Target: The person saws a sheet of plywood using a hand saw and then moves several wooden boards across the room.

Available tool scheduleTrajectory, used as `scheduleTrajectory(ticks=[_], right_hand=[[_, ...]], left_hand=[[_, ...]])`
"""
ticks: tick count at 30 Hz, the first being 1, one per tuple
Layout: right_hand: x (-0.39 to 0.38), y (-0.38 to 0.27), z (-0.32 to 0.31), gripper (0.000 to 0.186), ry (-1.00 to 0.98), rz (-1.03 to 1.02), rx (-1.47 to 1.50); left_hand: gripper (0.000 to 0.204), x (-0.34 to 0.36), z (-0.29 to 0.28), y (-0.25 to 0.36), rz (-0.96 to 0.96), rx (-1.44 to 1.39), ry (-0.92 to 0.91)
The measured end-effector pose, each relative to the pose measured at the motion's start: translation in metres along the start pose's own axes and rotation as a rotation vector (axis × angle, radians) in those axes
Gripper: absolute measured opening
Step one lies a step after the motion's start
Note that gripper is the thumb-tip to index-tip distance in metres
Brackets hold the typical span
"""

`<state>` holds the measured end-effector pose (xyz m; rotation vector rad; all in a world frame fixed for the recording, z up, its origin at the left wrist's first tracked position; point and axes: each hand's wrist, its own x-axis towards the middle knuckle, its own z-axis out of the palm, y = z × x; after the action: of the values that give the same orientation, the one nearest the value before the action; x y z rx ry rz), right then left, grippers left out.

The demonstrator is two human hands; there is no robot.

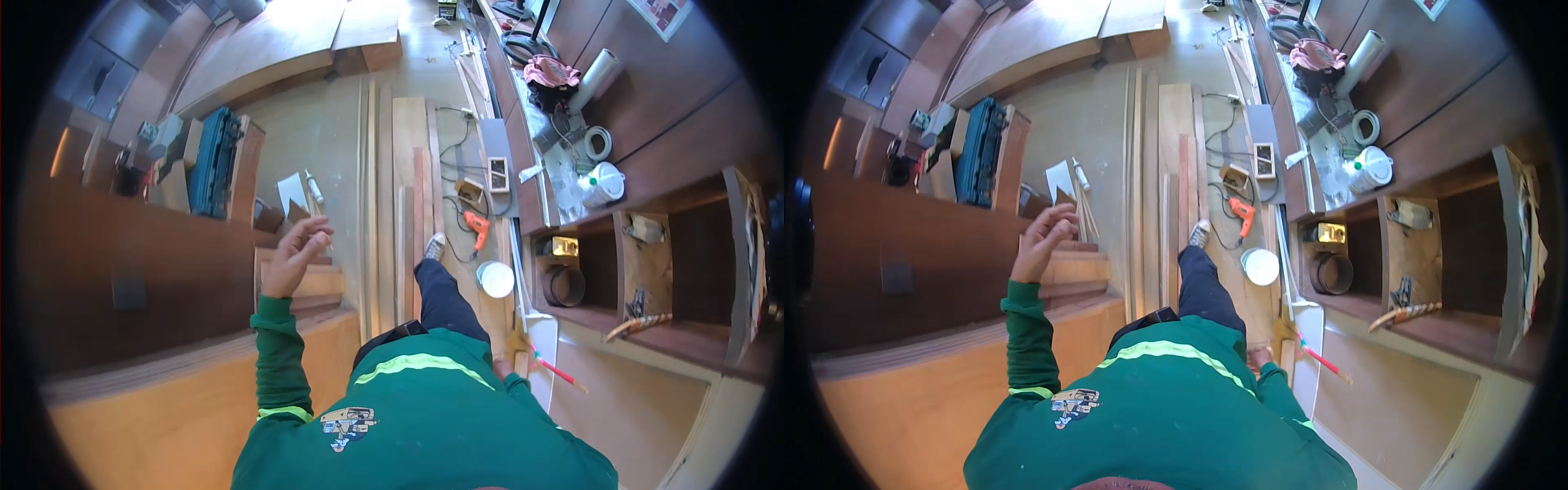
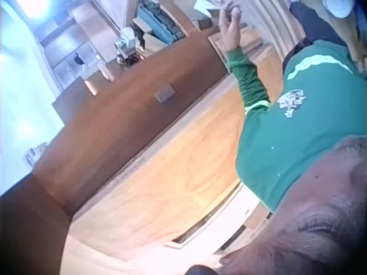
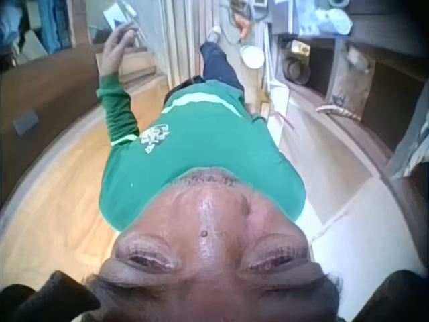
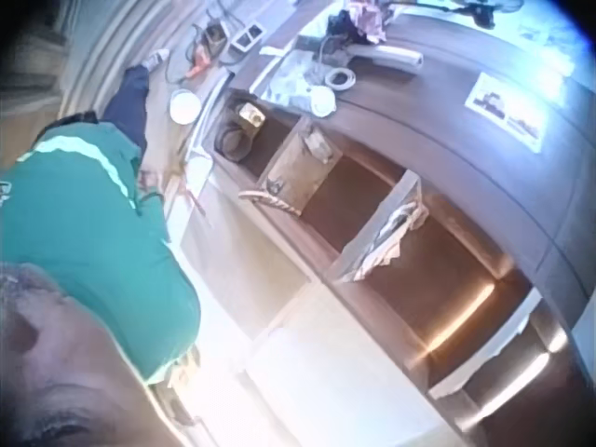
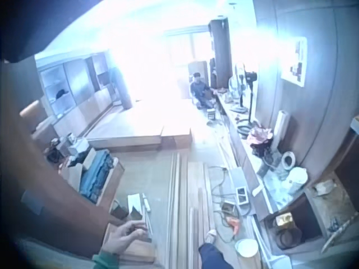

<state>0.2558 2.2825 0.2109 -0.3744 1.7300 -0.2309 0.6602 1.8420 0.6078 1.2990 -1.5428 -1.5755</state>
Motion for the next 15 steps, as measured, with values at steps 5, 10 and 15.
scheduleTrajectory(ticks=[5, 10, 15], right_hand=[[0.062, -0.135, -0.073, 0.028, 0.154, 0.129, 0.299], [0.117, -0.31, -0.154, 0.055, 0.188, -0.158, 0.27], [0.131, -0.445, -0.212, 0.052, 0.291, -0.307, 0.303]], left_hand=[[0.044, 0.103, -0.05, -0.125, -0.26, 0.096, 0.012], [0.042, 0.129, -0.092, -0.225, -0.485, 0.123, 0.115], [0.032, 0.137, -0.067, -0.281, -0.912, -0.055, 0.223]])
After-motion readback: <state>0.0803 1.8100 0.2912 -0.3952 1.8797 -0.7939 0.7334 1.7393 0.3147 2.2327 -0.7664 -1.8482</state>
